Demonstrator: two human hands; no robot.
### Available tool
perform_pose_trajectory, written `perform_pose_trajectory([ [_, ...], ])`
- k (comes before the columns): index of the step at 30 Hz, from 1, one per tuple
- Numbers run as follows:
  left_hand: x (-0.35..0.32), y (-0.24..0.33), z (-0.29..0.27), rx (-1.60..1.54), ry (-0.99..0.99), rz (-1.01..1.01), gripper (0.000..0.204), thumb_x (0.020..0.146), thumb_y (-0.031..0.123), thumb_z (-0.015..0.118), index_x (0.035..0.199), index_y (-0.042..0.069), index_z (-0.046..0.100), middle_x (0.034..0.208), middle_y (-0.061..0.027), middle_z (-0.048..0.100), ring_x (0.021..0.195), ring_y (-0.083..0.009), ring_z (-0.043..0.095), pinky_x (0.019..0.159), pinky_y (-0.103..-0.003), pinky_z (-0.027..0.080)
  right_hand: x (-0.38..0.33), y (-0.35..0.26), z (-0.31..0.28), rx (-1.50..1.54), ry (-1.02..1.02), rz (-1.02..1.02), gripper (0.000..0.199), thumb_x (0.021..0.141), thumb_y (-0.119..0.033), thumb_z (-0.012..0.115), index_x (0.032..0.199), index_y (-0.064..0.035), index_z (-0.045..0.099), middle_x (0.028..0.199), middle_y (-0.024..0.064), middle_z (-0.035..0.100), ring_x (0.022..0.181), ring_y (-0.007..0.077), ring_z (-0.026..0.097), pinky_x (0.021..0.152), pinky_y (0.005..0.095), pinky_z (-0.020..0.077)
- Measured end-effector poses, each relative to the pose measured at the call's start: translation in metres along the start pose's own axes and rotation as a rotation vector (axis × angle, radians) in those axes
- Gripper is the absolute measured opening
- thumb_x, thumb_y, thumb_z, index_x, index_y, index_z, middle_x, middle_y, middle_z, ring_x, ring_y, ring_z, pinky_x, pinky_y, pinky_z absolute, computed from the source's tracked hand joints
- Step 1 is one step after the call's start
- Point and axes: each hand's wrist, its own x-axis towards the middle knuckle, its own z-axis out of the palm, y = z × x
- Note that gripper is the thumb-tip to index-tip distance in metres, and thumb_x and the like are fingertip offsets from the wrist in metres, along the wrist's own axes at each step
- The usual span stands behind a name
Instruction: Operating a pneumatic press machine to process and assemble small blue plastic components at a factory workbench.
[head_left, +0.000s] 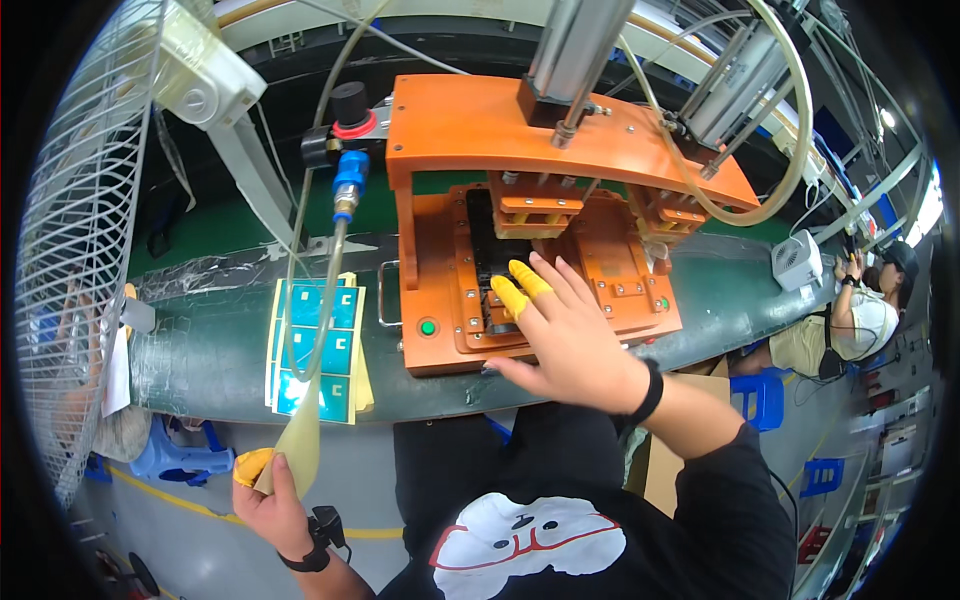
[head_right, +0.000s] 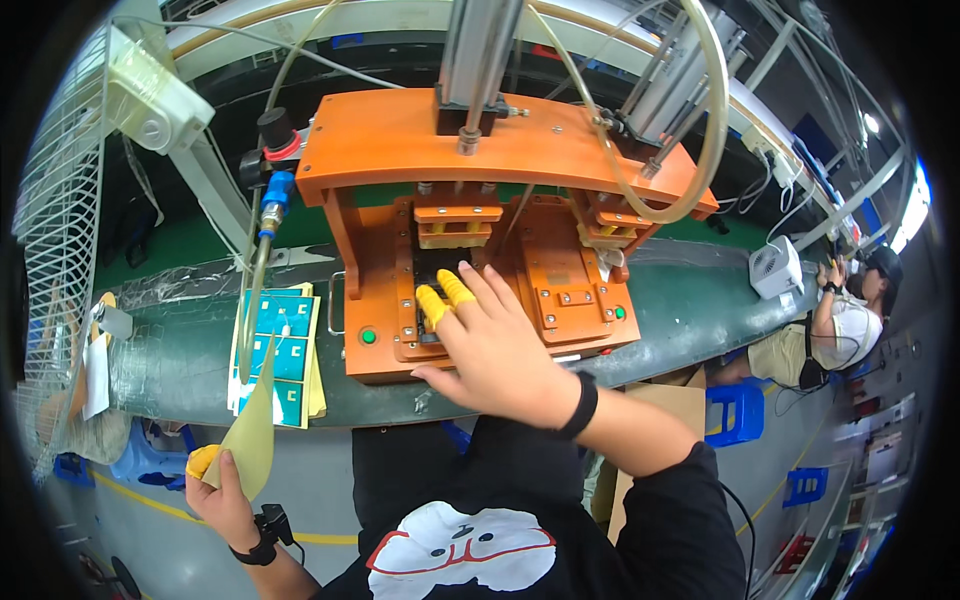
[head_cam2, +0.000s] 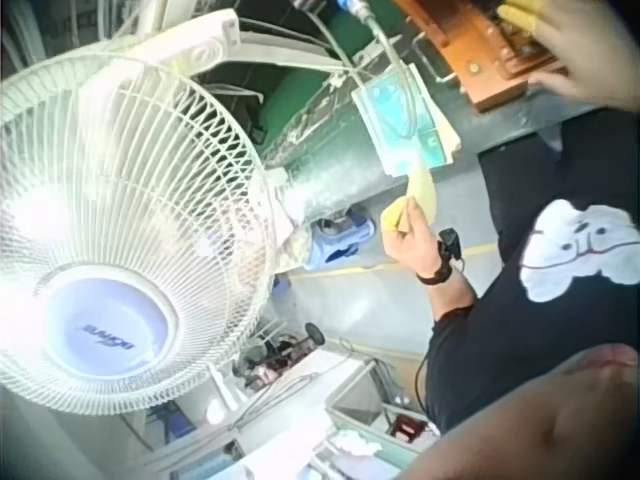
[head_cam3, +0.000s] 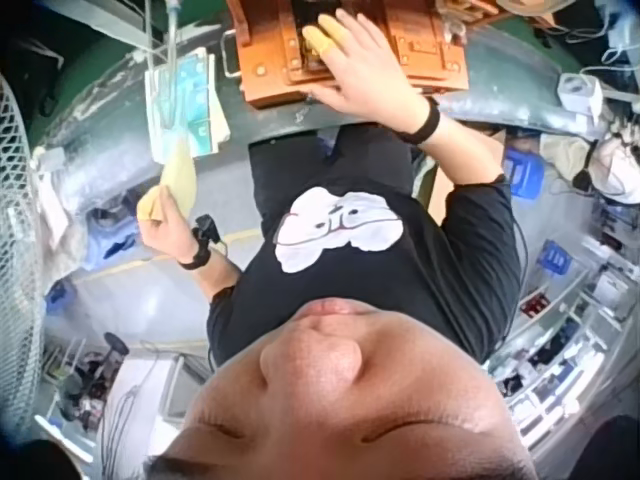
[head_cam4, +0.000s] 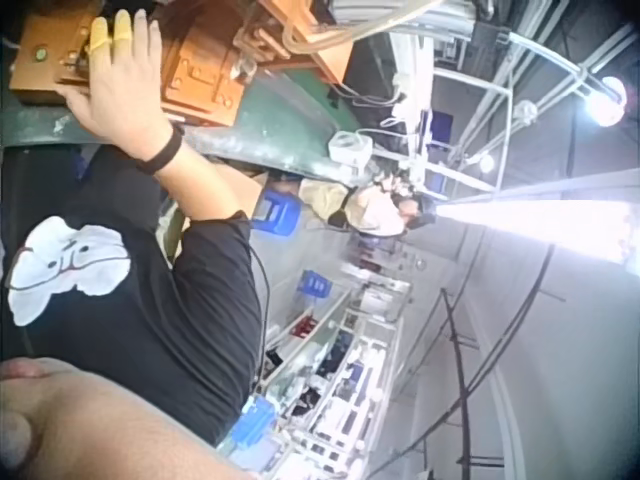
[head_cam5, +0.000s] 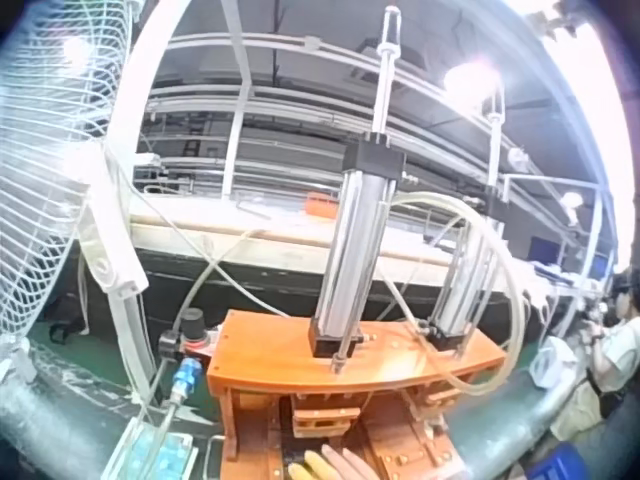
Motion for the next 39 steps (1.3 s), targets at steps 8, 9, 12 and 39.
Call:
perform_pose_trajectory([
  [8, -0.024, 0.006, 0.011, -0.025, -0.001, 0.023, 0.008, 0.093, -0.001, 0.067, 0.1, -0.002, 0.063, 0.097, -0.0071, 0.065, 0.088, -0.0138, 0.06, 0.081, -0.028, 0.049, -0.012, -0.079, 0.09, 0.655, 0.009, 0.212, 0.057, 0.09, -0.025, 0.073, 0.137, 0.0009, 0.054, 0.14, 0.0275, 0.052, 0.08, 0.0337, 0.065, 0.071, 0.0379, 0.0567],
  [9, -0.029, 0.009, 0.012, 0.037, -0.028, 0.091, 0.009, 0.095, 0.002, 0.068, 0.102, -0.002, 0.063, 0.099, -0.0076, 0.066, 0.09, -0.0143, 0.062, 0.083, -0.029, 0.05, -0.009, -0.082, 0.099, 0.624, -0.033, 0.236, 0.055, 0.093, -0.027, 0.07, 0.137, -0.0001, 0.052, 0.132, 0.0273, 0.057, 0.095, 0.0413, 0.067, 0.077, 0.0392, 0.0584],
  [12, -0.05, 0.017, 0.028, 0.041, -0.132, 0.254, 0.012, 0.091, -0.002, 0.067, 0.103, -0.002, 0.064, 0.105, -0.0137, 0.069, 0.095, -0.0229, 0.066, 0.088, -0.034, 0.051, -0.029, -0.101, 0.08, 0.893, 0.13, 0.193, 0.048, 0.098, -0.03, 0.067, 0.134, -0.0017, 0.053, 0.122, 0.0196, 0.063, 0.094, 0.0316, 0.069, 0.077, 0.0346, 0.0571],
  [39, -0.031, 0.018, 0.125, -0.752, -0.488, -0.064, 0.026, 0.101, 0.012, 0.063, 0.12, -0.006, 0.062, 0.115, -0.0138, 0.07, 0.101, -0.0216, 0.067, 0.095, -0.037, 0.052, -0.188, -0.013, 0.042, 1.29, 0.231, 0.793, 0.016, 0.101, -0.014, 0.065, 0.108, 0.0, 0.069, 0.088, 0.0011, 0.069, 0.082, 0.0072, 0.062, 0.073, 0.029, 0.0531],
])
